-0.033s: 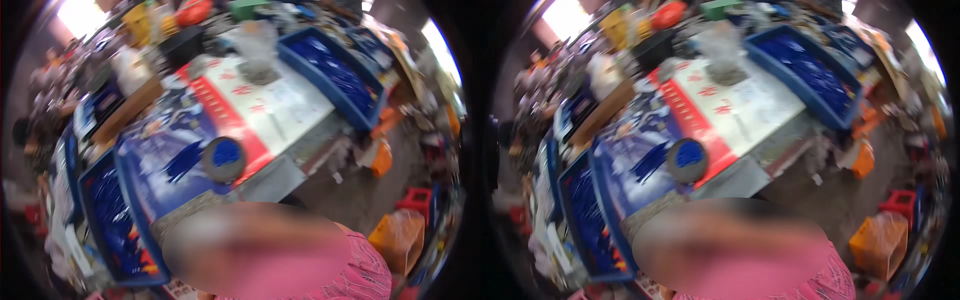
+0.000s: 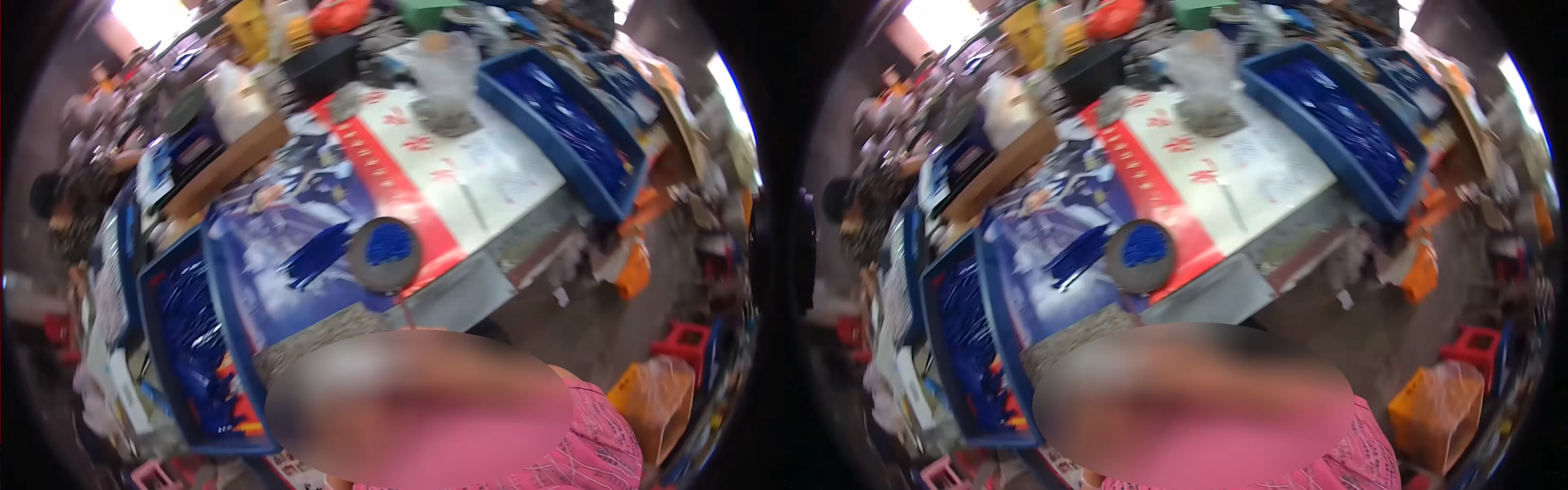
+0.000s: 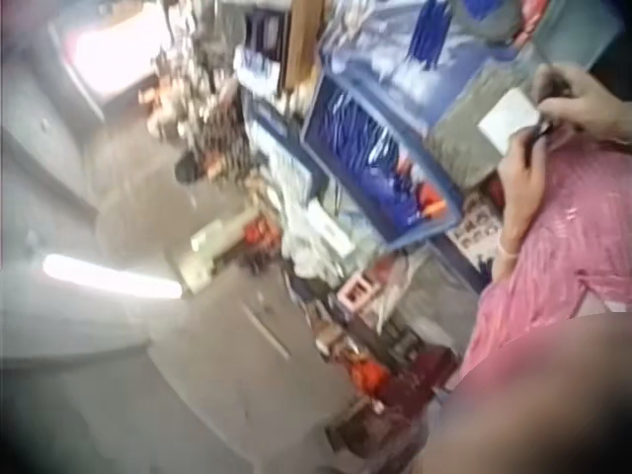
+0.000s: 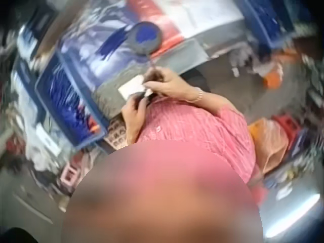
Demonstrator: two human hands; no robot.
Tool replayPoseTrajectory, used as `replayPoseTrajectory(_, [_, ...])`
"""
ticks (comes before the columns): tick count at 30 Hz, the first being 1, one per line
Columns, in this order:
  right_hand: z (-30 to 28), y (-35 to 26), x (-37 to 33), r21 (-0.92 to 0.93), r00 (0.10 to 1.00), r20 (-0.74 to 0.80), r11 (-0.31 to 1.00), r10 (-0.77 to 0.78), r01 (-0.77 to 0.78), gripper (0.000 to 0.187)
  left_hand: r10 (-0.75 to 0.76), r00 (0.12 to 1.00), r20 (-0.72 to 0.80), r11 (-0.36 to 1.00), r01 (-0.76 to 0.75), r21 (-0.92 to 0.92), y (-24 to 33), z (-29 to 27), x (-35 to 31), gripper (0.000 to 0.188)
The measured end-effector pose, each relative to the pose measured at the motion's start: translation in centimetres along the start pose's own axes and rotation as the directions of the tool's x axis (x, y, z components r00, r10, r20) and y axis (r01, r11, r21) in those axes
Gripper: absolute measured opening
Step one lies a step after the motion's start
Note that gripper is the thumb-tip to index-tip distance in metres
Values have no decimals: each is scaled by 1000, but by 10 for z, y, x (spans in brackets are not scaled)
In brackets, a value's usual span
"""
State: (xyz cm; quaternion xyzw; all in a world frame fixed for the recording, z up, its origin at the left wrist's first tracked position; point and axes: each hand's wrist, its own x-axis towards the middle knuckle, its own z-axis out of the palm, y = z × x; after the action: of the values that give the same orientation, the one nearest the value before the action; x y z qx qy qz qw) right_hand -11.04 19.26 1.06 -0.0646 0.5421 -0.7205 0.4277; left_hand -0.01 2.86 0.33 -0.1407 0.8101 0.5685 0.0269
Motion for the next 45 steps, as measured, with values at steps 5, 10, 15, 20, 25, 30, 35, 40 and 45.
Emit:
replayPoseTrajectory(5, [-2, -14, 12, -63, 1000, -28, 998, -8, 6, 18, -192, 981, 41, 949, 196, -247, -2, -7, -13, 15])
replayPoseTrajectory(10, [-48, -28, 40, -614, 873, -220, 757, -436, 224, 9, -296, 954, 36, 786, 265, -558, 0, -14, -11, 11])
replayPoseTrajectory(15, [-67, -31, 71, -883, 839, 13, 387, -543, 265, 11, -355, 931, 83, 590, 291, -753, -1, -24, -10, 11])
replayPoseTrajectory(20, [-57, -30, 95, -988, 898, 97, 68, -429, 139, 12, -353, 930, 105, 532, 292, -795, -8, -26, -14, 12])
replayPoseTrajectory(25, [-54, -24, 109, -993, 925, 88, -102, -369, 54, 12, -381, 916, 124, 545, 331, -770, -10, -28, -17, 14])
replayPoseTrajectory(30, [-55, -26, 115, -990, 938, 88, -132, -336, 45, 12, -351, 926, 138, 521, 315, -793, -16, -28, -15, 15])
replayPoseTrajectory(35, [-55, -34, 107, -985, 892, 171, -59, -419, 161, 11, -328, 936, 131, 525, 296, -798, -17, -30, -14, 16])
replayPoseTrajectory(40, [-42, -39, 75, -863, 910, 66, 434, -410, 258, 11, -334, 934, 129, 529, 299, -794, -20, -29, -13, 16])
replayPoseTrajectory(45, [-11, -31, 50, -95, 999, 44, 995, -16, 20, 12, -347, 925, 156, 520, 328, -789, -15, -26, -8, 15])
